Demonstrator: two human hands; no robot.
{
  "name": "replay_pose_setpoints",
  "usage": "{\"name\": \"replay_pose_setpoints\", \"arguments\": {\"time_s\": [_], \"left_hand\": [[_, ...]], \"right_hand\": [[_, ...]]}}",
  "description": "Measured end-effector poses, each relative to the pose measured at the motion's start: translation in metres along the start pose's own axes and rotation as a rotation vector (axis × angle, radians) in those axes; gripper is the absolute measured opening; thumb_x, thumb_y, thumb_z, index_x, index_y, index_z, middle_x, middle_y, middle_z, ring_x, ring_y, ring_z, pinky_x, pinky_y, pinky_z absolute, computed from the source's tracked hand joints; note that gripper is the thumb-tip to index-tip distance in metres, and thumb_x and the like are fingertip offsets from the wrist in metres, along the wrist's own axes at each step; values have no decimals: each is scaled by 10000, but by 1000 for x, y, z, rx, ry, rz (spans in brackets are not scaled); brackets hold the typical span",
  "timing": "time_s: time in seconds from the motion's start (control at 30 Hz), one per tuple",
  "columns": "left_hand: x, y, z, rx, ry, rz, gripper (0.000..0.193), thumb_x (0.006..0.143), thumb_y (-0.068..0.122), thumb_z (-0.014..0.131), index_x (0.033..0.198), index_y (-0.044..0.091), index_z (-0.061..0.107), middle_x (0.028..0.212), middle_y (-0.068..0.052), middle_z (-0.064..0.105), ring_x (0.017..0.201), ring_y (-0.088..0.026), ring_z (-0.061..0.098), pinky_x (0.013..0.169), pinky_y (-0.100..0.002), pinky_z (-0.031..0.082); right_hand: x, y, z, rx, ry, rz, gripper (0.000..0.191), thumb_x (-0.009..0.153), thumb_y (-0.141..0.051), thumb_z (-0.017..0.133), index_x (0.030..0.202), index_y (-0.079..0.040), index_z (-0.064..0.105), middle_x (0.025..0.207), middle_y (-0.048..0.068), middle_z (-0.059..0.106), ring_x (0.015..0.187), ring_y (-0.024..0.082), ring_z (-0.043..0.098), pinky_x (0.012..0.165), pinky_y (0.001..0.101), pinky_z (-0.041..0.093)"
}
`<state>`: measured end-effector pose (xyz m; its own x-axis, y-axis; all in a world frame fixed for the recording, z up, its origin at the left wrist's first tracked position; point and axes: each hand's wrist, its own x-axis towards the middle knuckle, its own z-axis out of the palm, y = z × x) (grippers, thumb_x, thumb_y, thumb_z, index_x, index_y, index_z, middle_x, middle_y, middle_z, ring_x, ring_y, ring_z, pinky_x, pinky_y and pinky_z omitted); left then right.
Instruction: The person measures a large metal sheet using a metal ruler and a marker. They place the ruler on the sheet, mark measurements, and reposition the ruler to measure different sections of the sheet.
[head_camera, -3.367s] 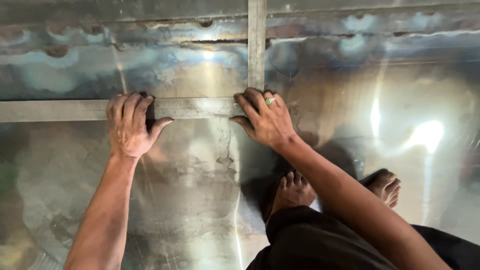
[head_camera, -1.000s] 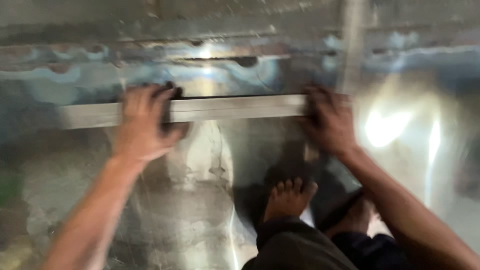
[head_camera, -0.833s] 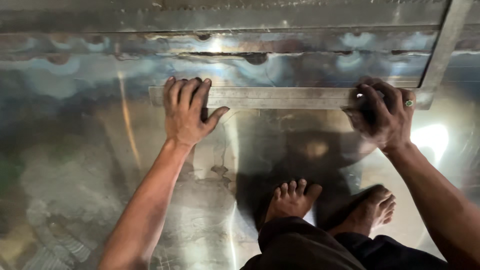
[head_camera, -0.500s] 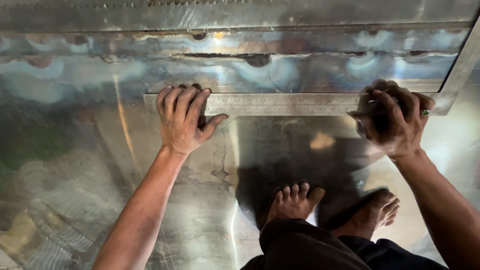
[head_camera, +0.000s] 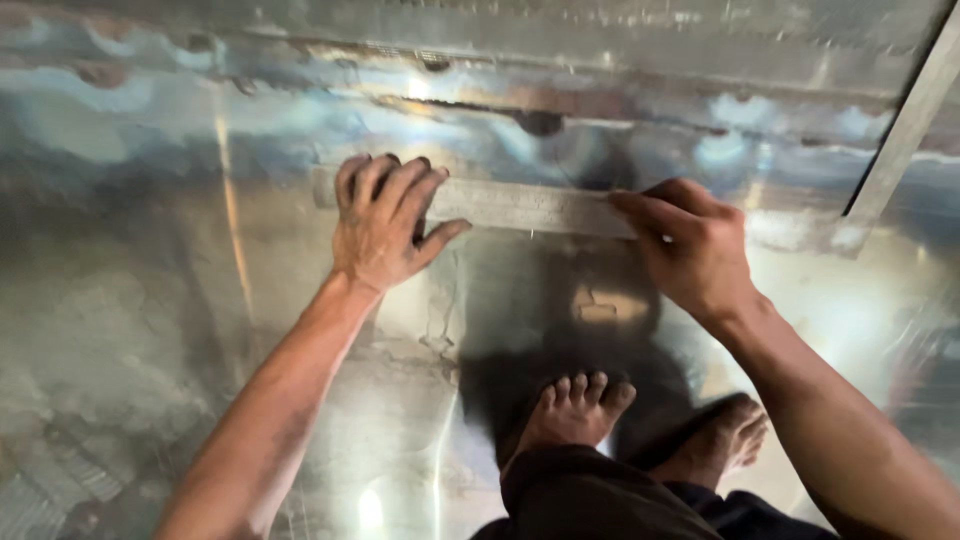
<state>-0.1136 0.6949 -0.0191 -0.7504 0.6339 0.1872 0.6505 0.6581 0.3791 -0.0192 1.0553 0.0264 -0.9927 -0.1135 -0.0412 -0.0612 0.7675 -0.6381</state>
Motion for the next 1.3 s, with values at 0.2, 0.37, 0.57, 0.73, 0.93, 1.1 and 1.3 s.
{"name": "replay_pose_setpoints", "arguments": {"time_s": [0.2,0.37,0.57,0.73,0.93,1.1,1.3], "left_hand": [[-1,-3,1,-8,-7,-7,585,932,545,770,1308,106,677,1342,-48,601,1250,-312,474,1149,-546,313],[0,0,-1,23,7,-2,595,927,549,771,1315,110,666,1331,-65,598,1248,-307,485,1152,-545,319],[6,7,-6,54,41,-36,751,788,662,818,1178,35,674,1187,-126,586,1124,-326,512,1046,-545,359],[7,33,-14,89,-129,-106,780,654,709,857,1023,49,669,1056,-127,592,1016,-346,540,928,-511,418],[15,154,24,-48,-195,-143,725,590,571,896,1005,29,651,915,-144,668,877,-373,634,812,-495,487],[103,309,143,-231,-127,96,686,723,567,891,1080,42,631,1035,-176,647,989,-404,620,869,-521,490],[249,516,271,-175,-106,216,661,872,669,734,1204,103,658,1058,-157,599,1006,-369,558,852,-523,424]], "right_hand": [[72,-57,21,-268,-284,-77,283,839,-50,682,1108,-59,769,1105,123,722,722,262,696,566,379,569],[77,-59,32,-509,-399,-83,312,782,-72,662,1080,-75,756,1176,112,701,820,305,709,511,361,582],[4,29,-56,-484,-195,22,434,971,-427,659,1306,-152,651,1286,112,640,965,309,705,794,397,606],[-44,43,-71,-466,-492,499,871,800,-544,759,1515,-141,469,1434,219,516,969,310,701,766,405,632],[-152,114,-103,-341,-261,341,712,805,-534,768,1303,-70,560,1288,223,584,1044,399,644,894,484,522],[-318,162,-201,-394,-5,344,561,979,-215,627,1493,-46,479,1298,200,581,995,350,612,897,478,520],[-446,118,-366,-434,-325,705,821,780,-2,553,1560,-183,373,1376,142,563,958,294,662,823,394,555]]}}
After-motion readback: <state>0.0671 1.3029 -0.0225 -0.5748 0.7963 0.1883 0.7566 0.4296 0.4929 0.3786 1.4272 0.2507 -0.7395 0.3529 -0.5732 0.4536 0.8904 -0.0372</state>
